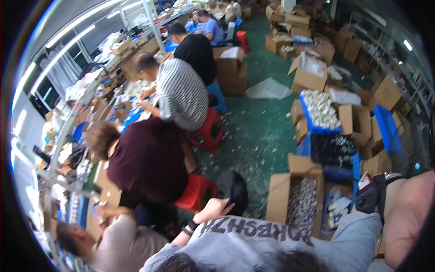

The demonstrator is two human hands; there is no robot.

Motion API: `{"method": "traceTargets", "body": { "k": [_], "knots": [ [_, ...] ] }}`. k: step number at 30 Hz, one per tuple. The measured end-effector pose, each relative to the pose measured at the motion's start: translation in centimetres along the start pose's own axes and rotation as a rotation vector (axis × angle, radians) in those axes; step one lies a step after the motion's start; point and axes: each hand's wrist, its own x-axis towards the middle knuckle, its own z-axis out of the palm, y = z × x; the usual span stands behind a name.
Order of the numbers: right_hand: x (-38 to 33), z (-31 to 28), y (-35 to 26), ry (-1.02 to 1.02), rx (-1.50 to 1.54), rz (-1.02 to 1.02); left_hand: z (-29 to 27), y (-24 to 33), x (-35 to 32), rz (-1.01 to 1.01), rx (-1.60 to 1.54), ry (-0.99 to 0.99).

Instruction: Apply small circular stickers from a sheet onto the plastic components of handheld fan housings.

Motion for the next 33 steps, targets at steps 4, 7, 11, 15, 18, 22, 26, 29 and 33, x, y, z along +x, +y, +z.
{"method": "traceTargets", "body": {
  "k": [4,7,11,15,18,22,26,29,33],
  "knots": [
    [1.5,2.0,9.7,-0.015,-0.222,-0.123,0.4,-8.0,12.0,0.257,-0.021,0.012],
    [2.9,3.6,15.1,-0.033,-0.329,-0.137,-4.3,-10.3,19.6,0.246,0.036,-0.066],
    [5.4,7.2,24.8,-0.021,-0.353,-0.165,-8.1,-12.7,31.3,0.274,0.036,-0.128],
    [4.7,13.7,36.4,0.072,-0.254,-0.171,-10.1,-17.4,40.1,0.328,0.051,-0.224],
    [3.1,18.1,46.5,0.134,-0.175,-0.200,-10.3,-21.2,45.9,0.243,0.063,-0.154],
    [0.4,22.4,59.9,0.184,-0.050,-0.206,-10.8,-25.2,54.4,0.112,0.075,-0.085],
    [-0.8,24.4,73.6,0.210,0.035,-0.206,-13.3,-26.8,64.8,-0.031,0.131,-0.026],
    [-0.7,25.0,83.0,0.209,0.053,-0.212,-15.3,-27.8,73.5,-0.093,0.141,-0.005],
    [-0.2,26.5,94.0,0.191,0.079,-0.235,-15.8,-29.1,82.8,-0.119,0.098,0.012]
  ]
}}
